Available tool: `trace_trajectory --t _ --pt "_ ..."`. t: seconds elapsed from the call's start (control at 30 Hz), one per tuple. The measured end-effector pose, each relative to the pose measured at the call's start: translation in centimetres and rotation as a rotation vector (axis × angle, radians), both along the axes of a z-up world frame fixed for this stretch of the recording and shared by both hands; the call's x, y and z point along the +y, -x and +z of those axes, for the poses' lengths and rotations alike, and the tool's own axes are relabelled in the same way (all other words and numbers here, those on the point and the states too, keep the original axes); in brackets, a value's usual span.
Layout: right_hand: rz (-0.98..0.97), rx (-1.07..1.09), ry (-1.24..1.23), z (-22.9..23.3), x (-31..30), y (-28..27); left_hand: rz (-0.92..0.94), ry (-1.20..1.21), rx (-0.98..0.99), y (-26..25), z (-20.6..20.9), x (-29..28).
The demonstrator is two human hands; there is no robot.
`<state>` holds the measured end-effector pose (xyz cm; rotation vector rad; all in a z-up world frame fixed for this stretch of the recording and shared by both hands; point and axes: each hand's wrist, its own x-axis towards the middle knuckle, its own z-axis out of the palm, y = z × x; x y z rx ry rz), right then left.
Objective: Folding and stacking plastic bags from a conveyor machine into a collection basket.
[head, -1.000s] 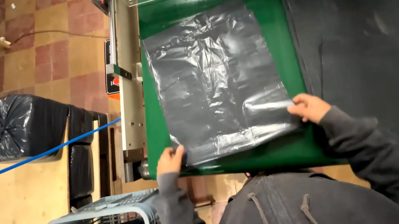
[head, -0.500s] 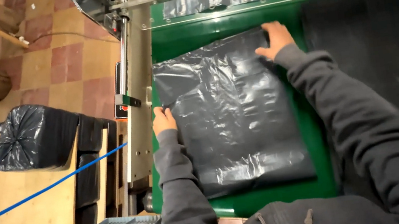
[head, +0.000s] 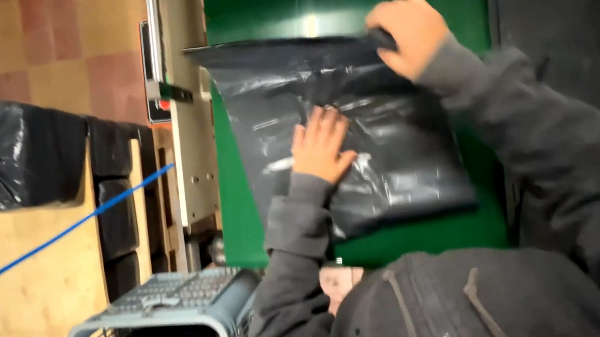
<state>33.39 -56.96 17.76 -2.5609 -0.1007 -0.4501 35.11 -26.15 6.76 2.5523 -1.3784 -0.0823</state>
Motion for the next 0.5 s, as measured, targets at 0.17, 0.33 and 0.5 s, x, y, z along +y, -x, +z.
trace_trajectory --t 0.17,0.33,0.5 --pt "0.109 -0.288 0.169 -4.6 5.3 17.6 1.246 0.364 0.912 -2.3 7.2 2.8" --pt "-0.04 -0.239 0.263 -9.0 10.1 23.8 0.729 0.386 0.659 3.8 8.4 14.7" --pt "-0.097 -0.106 0.377 -9.3 10.9 24.5 0.655 0.59 0.2 9.5 4.5 21.1"
